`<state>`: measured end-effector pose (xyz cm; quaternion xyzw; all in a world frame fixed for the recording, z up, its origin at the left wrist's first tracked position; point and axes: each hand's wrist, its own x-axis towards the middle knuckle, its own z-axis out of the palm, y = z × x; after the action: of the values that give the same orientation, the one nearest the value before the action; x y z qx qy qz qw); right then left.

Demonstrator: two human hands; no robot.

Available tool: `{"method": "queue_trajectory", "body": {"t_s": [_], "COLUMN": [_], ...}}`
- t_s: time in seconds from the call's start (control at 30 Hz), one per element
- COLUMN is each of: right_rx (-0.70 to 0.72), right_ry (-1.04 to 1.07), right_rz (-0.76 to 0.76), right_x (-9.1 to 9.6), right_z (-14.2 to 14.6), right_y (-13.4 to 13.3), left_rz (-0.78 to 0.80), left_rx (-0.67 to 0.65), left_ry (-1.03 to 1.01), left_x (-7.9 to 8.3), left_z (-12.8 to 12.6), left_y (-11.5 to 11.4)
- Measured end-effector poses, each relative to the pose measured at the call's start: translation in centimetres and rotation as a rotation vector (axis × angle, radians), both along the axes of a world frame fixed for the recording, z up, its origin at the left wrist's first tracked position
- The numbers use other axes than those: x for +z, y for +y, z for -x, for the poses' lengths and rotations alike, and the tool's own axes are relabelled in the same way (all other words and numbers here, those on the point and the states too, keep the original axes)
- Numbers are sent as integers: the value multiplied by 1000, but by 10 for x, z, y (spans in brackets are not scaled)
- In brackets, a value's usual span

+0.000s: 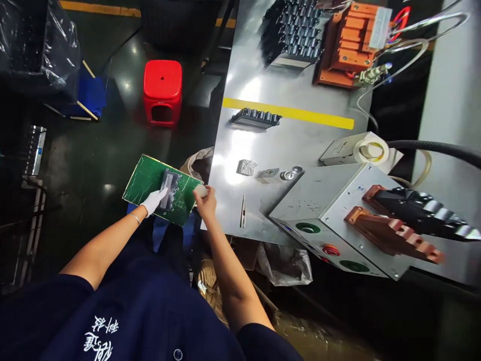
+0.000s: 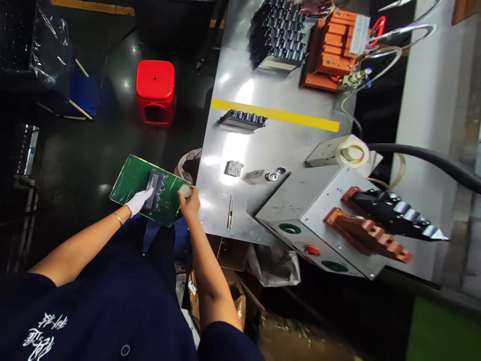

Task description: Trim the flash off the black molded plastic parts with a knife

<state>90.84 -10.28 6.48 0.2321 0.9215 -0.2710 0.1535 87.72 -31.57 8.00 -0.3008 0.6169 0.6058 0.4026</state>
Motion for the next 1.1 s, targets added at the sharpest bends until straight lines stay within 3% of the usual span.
{"method": "queue_trajectory", "body": {"t_s": [0.1,0.23,0.3,0.47,0.53,0.67,0.73,0.9,0.97,1.1], "right_rx": [160,225,215,197,182,126,129,182,186,147], "right_ry": [51,16,-25,-138,-161,-137,-119,-159,-169,-162], "right_rz": [18,-37,-79,-180,-214,-267,-260,-215,-212,-233], "right_x": [13,15,16,24,24,14,12,28,30,19], "right_z": [34,74,69,9,11,68,77,0,-7,57], "right_y": [-59,-94,-104,-130,-135,-128,-126,-143,-146,-129], "left_rz": [12,26,23,-7,-13,-8,-2,9,14,36], "left_rx": [8,5,0,-23,-33,-53,-70,-116,-128,-150], "left_ry": [32,8,-3,-16,-24,-46,-49,-40,-45,-48], "left_x": [-12,-29,-33,-37,-38,-43,-43,-34,-32,-35], "left_z": [-3,0,1,0,-1,-1,0,4,6,9], "left_y": [-4,-3,-3,-5,-5,-4,-5,-9,-9,-6]}}
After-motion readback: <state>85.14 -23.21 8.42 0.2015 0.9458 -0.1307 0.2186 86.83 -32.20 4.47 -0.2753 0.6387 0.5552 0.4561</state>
